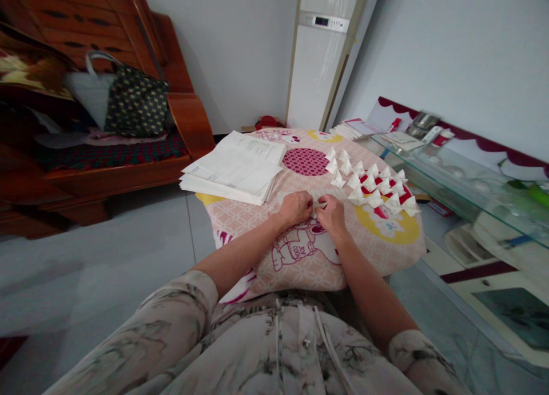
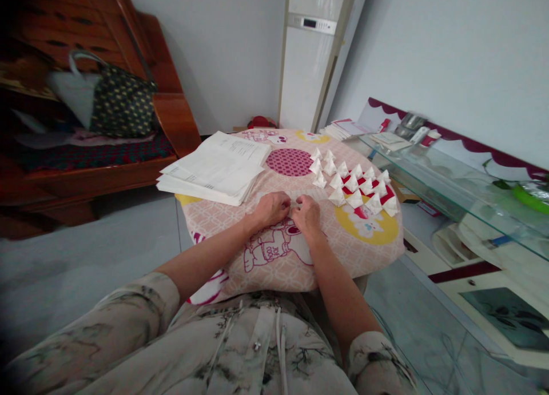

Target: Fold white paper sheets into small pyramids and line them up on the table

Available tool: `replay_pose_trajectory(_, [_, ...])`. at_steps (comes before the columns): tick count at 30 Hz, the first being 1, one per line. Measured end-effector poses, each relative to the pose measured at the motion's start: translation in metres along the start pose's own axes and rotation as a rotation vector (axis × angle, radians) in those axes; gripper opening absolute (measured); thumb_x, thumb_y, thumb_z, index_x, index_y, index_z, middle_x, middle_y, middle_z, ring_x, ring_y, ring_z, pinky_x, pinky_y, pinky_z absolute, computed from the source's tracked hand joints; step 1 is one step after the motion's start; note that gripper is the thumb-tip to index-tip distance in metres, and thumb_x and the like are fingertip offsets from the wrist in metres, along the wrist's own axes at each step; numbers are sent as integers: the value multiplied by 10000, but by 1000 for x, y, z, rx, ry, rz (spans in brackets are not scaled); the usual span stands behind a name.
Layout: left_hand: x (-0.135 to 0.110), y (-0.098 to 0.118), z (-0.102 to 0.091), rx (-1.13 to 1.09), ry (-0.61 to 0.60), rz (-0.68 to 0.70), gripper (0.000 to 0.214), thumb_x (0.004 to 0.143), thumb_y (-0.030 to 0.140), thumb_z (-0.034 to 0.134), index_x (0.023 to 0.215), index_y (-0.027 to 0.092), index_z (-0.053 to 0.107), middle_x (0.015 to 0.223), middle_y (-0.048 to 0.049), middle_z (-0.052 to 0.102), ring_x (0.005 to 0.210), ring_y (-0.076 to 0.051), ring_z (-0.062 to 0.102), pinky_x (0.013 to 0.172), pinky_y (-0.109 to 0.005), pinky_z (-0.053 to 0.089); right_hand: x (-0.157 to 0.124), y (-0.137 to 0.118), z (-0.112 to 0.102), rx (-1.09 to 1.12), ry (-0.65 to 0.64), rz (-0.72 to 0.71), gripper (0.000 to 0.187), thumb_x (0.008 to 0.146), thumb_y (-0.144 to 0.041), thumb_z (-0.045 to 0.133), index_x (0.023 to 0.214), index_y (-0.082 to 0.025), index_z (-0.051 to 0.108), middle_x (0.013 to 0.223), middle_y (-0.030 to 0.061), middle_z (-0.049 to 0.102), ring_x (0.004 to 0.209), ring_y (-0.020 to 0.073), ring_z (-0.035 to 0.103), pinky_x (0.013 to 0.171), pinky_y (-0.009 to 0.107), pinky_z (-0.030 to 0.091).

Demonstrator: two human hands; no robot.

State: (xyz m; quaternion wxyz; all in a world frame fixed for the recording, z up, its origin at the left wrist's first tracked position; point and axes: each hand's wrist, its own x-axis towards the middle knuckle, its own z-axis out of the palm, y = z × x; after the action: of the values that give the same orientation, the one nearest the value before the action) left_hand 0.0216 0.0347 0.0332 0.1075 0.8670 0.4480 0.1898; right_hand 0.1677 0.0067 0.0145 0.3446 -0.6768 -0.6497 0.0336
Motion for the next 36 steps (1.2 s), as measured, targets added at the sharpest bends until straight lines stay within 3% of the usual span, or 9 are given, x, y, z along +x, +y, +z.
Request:
replay_pose_trajectory(4, [0,-1,1,2,2,8,204,862,211,537,908,167,731,1010,-87,721,945,-224,659,790,-314,489,0,2,0,-27,16,26,265,673,-139,531,875,-127,702,908,149,741,833,255,668,820,351,493])
replay_pose_trajectory(10, [0,-2,0,1,-5,18,197,853,195,536,909,168,723,1011,-81,716,943,-219,654,788,-308,488,-1,8,-11,86,-57,-8,295,656,-187,566,903,-139,721,863,95,742,701,203,641,757,315,495])
replay_pose_trajectory(15, [0,-3,1,-2,-6,19,199,852,193,535,910,170,724,1006,-86,709,944,-215,649,809,-306,490,-2,5,-17,90,-79,49,352,647,-171,542,925,-128,754,800,83,744,693,208,644,736,307,488])
replay_pose_trajectory(25, [0,-4,3,-4,-10,49,208,859,191,519,911,162,718,1004,-96,708,946,-222,653,800,-309,490,4,-5,-15,-134,-30,182,248,757,-215,548,814,-140,777,827,134,766,792,243,675,727,302,466])
replay_pose_trajectory(30, [0,-4,1,7,-24,59,205,851,198,526,908,160,719,1009,-105,704,941,-230,653,781,-314,491,6,-6,-20,-276,-116,227,288,810,-276,543,763,-117,778,775,166,750,749,254,676,638,305,412])
replay_pose_trajectory(36, [0,-3,0,13,-22,75,203,848,192,518,891,162,714,997,-97,705,934,-227,650,771,-312,485,10,-4,-21,-363,-200,186,302,847,-280,531,786,-123,783,830,183,755,772,251,683,635,302,397])
